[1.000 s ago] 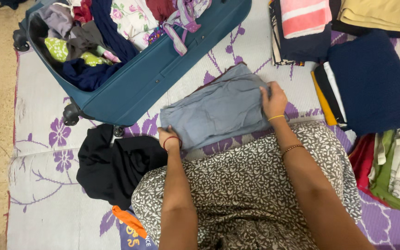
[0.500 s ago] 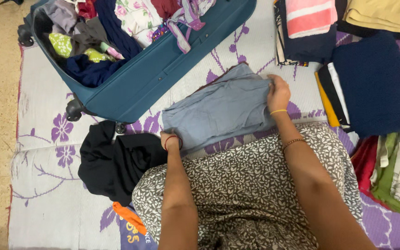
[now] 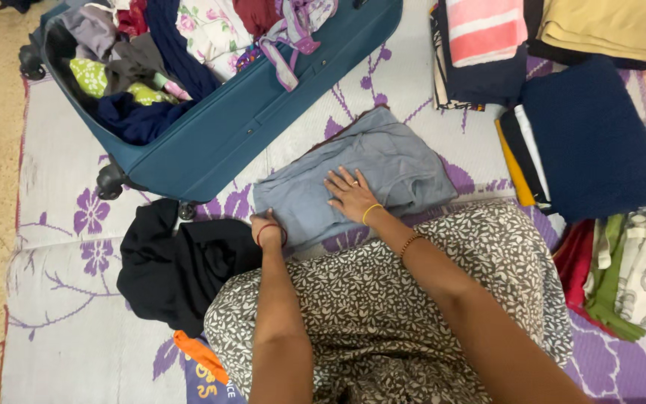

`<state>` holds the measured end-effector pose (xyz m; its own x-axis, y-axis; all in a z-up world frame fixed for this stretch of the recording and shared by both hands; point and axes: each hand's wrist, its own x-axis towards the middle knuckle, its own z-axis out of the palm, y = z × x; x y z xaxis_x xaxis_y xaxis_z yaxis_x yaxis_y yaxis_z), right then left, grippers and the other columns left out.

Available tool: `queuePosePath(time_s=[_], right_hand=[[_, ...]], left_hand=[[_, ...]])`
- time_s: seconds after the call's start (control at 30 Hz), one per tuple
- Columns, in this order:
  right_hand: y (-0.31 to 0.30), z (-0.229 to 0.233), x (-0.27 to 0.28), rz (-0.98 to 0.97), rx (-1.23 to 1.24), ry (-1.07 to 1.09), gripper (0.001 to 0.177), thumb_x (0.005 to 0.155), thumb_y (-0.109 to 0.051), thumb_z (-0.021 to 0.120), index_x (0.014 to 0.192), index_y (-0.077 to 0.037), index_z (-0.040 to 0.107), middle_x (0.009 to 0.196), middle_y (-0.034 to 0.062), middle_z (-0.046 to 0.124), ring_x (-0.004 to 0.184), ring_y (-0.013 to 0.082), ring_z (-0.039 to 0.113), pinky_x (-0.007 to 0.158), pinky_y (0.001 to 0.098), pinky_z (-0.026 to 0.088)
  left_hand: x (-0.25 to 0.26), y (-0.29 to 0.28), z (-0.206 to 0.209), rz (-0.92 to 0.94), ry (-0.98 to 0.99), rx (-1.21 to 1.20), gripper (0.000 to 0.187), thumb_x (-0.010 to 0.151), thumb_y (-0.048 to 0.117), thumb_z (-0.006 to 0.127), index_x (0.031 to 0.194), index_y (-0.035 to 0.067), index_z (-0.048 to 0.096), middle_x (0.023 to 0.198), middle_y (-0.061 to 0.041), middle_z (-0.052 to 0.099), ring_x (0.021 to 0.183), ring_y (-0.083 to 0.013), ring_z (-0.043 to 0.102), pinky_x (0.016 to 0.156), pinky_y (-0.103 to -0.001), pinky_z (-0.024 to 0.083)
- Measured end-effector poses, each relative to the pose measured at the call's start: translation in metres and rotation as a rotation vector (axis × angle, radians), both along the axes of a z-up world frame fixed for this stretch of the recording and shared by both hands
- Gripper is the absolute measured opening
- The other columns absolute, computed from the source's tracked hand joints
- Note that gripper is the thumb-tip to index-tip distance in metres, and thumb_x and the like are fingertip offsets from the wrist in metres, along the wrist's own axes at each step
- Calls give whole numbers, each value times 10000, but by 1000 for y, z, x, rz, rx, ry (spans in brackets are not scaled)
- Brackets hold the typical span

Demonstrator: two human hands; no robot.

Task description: The person folds a grey shirt and a white floral dress by hand while sitting on a mat next to an open suitcase.

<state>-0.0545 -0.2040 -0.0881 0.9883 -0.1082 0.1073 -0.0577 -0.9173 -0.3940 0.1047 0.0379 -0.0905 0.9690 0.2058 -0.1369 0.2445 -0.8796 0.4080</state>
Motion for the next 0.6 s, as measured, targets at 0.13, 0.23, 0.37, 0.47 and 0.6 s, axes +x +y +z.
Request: queuePosePath(time_s=[0.13,0.23,0.37,0.47,0.6], right_hand=[[-13,-23,8,-114,20,119,827,960,-635,458,1633,-231,199,1727,-24,90,1581,262,24,1246,547,34],[-32,-18,1,-212,-25,220,886,937,-689,446,1638,-259,118,1724,-48,30,1578,248,-16,1232,590,-10],[-48,-17,-11,-271,-21,214,916,931,-711,451,1655,-269,106,1729,-59,24,1590,248,-28,1236,615,-32],[-51,-24,-21,-269,-14,195,951,904,-730,472,1653,-268,110,1731,-32,18,1592,258,-27,1238,608,-24],[-66,-32,-33,-242,12,206,964,884,-729,493,1644,-282,103,1727,-5,13,1579,279,-18,1224,601,-3]], left_hand=[[-3,3,2,-50,-50,6,495,990,448,639,1168,-10,576,1049,-275,718,968,-455,701,840,-517,538],[-2,3,-4,-63,-68,14,406,1000,368,604,1192,11,569,1028,-269,722,951,-457,697,821,-523,529],[3,4,-7,-49,-34,14,302,1029,293,555,1225,65,588,1026,-249,734,959,-429,707,829,-519,533],[-3,1,-7,-56,93,5,303,1025,256,577,1242,46,601,1079,-229,750,970,-387,749,847,-510,568],[-4,-3,3,-76,54,-38,791,812,497,828,1315,-6,483,1163,-253,688,1073,-409,681,919,-467,535]])
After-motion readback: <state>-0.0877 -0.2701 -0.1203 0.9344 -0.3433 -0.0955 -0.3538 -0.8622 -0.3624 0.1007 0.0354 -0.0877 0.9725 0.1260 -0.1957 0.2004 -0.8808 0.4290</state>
